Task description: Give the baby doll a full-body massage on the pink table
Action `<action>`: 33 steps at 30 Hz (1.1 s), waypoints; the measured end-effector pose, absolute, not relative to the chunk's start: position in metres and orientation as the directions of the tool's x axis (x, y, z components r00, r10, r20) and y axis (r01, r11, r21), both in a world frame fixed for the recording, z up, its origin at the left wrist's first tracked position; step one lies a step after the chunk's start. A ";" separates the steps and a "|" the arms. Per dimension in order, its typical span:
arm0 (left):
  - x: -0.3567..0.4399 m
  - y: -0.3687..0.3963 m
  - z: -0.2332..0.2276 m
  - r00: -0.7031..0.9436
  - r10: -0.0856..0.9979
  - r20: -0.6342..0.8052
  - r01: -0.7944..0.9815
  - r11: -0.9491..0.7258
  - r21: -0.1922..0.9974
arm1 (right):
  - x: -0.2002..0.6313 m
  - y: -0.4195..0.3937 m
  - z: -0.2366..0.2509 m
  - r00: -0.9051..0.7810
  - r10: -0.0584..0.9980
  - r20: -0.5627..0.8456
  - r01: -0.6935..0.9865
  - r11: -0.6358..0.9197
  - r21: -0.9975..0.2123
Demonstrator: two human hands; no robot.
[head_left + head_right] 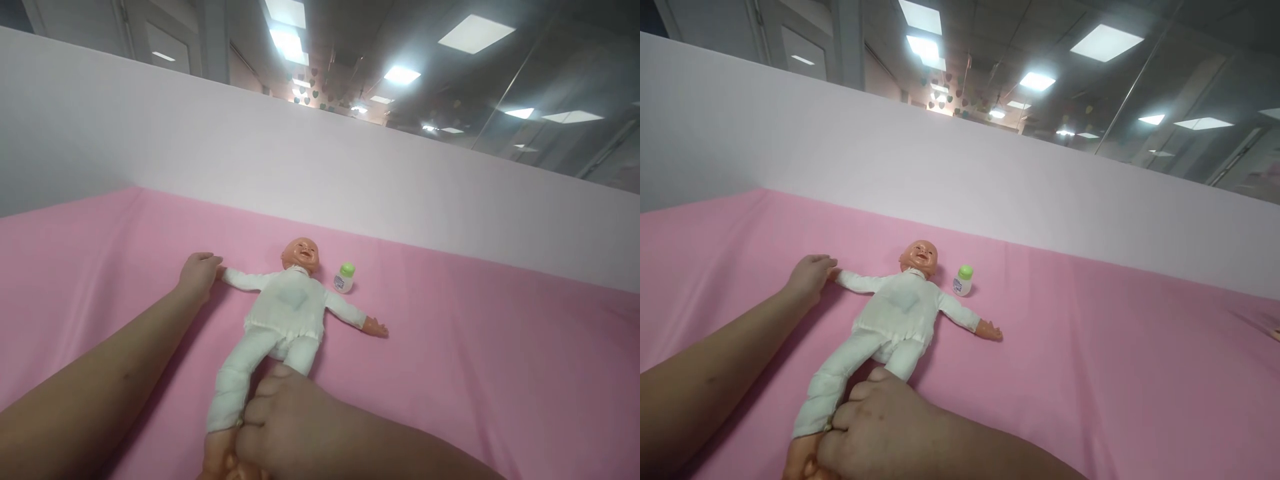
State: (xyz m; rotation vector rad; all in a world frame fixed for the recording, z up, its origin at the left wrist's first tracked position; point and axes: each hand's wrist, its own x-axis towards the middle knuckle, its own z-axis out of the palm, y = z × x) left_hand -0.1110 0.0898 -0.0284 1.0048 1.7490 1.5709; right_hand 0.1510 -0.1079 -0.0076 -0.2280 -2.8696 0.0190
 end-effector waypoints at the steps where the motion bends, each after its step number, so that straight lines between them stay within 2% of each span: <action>1: -0.114 0.088 -0.028 -0.555 0.829 0.072 0.212 0.057 0.976 | 0.151 -0.108 -0.007 -0.951 0.164 0.261 0.157 0.986 -0.050; 3: -0.117 0.085 -0.026 -0.531 0.844 0.076 0.346 0.134 0.929 | 0.150 -0.104 -0.006 -0.934 0.173 0.312 0.140 0.982 -0.125; 5: -0.116 0.080 -0.022 -0.467 0.880 0.092 0.513 0.184 0.839 | 0.154 -0.094 -0.004 -0.877 0.225 0.425 0.128 0.961 -0.244; 6: -0.114 0.077 -0.019 -0.442 0.890 0.111 0.589 0.194 0.785 | 0.157 -0.088 -0.003 -0.818 0.292 0.495 0.150 0.940 -0.307; 8: -0.107 0.070 -0.012 -0.404 0.893 0.197 0.700 0.163 0.695 | 0.169 -0.072 0.002 -0.602 0.565 0.565 0.350 0.822 -0.449; 9: -0.102 0.066 -0.008 -0.373 0.892 0.255 0.742 0.121 0.660 | 0.176 -0.064 0.005 -0.467 0.686 0.558 0.456 0.727 -0.513; 11: -0.087 0.055 -0.002 -0.288 0.886 0.363 0.791 0.006 0.612 | 0.190 -0.048 0.011 -0.285 0.850 0.442 0.609 0.517 -0.601; 14: -0.057 0.038 0.001 -0.179 0.893 0.413 0.774 -0.132 0.620 | 0.206 -0.030 0.014 -0.143 0.961 0.236 0.739 0.262 -0.621; 17: -0.027 0.025 -0.002 -0.025 0.923 0.384 0.710 -0.254 0.657 | 0.213 -0.020 0.010 -0.072 0.990 0.122 0.806 0.130 -0.578; 21: -0.009 0.019 -0.005 0.093 0.948 0.303 0.740 -0.270 0.616 | 0.211 -0.019 0.002 -0.057 0.995 0.078 0.799 0.092 -0.594; 25: -0.008 0.021 -0.006 0.040 0.972 0.232 0.668 -0.199 0.717 | 0.202 -0.022 -0.005 -0.128 0.982 0.138 0.699 0.188 -0.690; 29: -0.006 0.021 -0.005 0.024 0.991 0.130 0.501 -0.125 0.857 | 0.193 -0.029 -0.009 -0.232 0.949 0.215 0.562 0.311 -0.766; 33: 0.000 0.015 0.000 0.099 0.995 0.031 0.284 -0.059 0.957 | 0.188 -0.039 -0.009 -0.326 0.902 0.284 0.543 0.424 -0.725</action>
